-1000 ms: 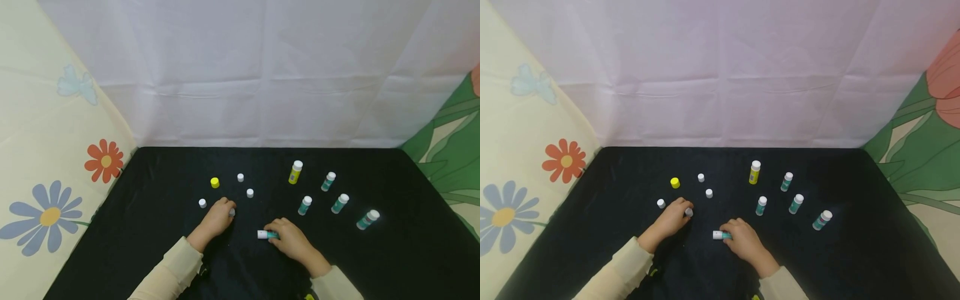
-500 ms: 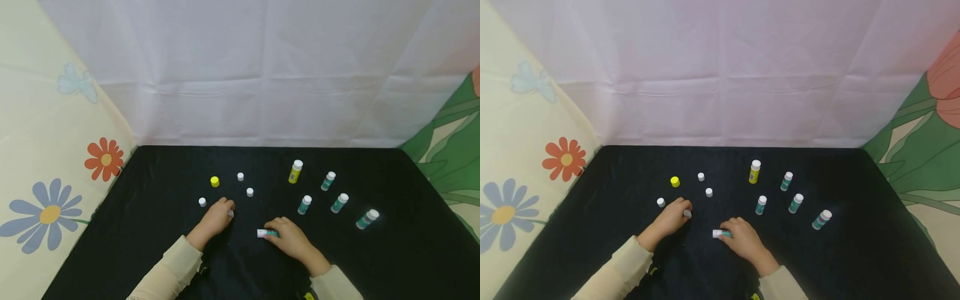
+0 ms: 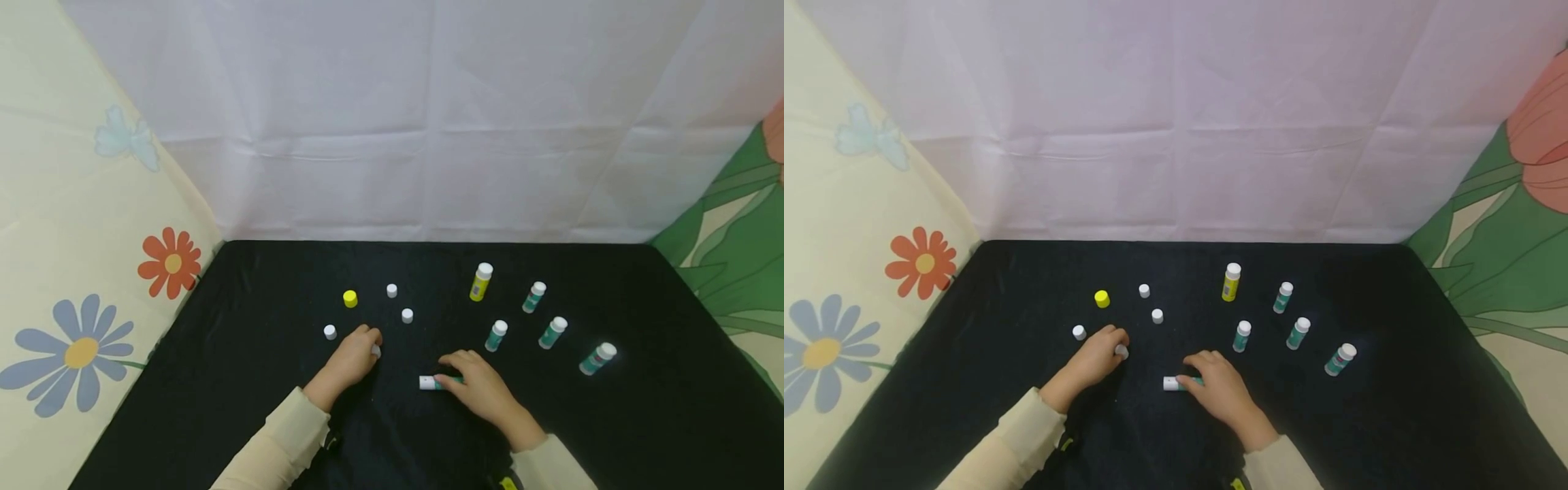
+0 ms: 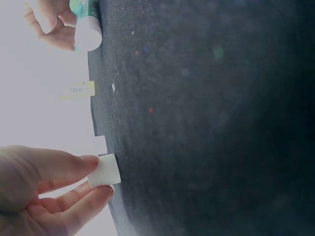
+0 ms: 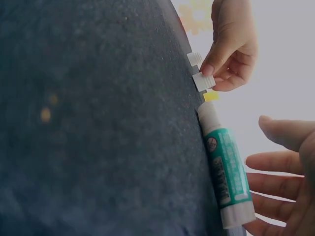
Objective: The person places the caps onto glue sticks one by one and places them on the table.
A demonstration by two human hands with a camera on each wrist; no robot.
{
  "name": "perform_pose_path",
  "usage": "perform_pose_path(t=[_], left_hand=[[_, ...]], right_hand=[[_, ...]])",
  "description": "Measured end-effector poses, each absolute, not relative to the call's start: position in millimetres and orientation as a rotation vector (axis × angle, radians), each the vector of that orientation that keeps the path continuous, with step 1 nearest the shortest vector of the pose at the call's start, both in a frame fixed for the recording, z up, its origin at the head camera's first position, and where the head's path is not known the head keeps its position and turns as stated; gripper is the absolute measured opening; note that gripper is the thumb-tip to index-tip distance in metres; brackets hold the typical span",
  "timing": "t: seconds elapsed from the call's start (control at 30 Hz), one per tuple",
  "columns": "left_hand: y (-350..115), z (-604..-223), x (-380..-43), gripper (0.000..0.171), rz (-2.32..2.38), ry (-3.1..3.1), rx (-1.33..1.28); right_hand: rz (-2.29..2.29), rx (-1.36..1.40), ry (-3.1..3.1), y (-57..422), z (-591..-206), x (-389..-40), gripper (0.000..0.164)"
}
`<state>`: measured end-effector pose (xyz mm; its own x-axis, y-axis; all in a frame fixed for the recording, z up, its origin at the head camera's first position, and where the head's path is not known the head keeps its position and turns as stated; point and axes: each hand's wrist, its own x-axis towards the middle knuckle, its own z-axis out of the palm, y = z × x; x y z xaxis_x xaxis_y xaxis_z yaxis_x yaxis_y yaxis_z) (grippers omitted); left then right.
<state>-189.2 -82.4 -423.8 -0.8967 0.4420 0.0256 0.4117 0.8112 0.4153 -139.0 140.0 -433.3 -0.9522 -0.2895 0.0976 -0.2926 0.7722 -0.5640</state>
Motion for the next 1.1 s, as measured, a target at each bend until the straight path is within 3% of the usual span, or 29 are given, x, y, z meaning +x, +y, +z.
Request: perform_pose_path(t=[1.1], left_hand=[[-82.4, -424.6, -187.8, 0.011, 0.679, 2.916, 0.714]], right_hand=[[0.899, 0.333, -2.773, 166.5, -433.8, -135.2, 0.024]])
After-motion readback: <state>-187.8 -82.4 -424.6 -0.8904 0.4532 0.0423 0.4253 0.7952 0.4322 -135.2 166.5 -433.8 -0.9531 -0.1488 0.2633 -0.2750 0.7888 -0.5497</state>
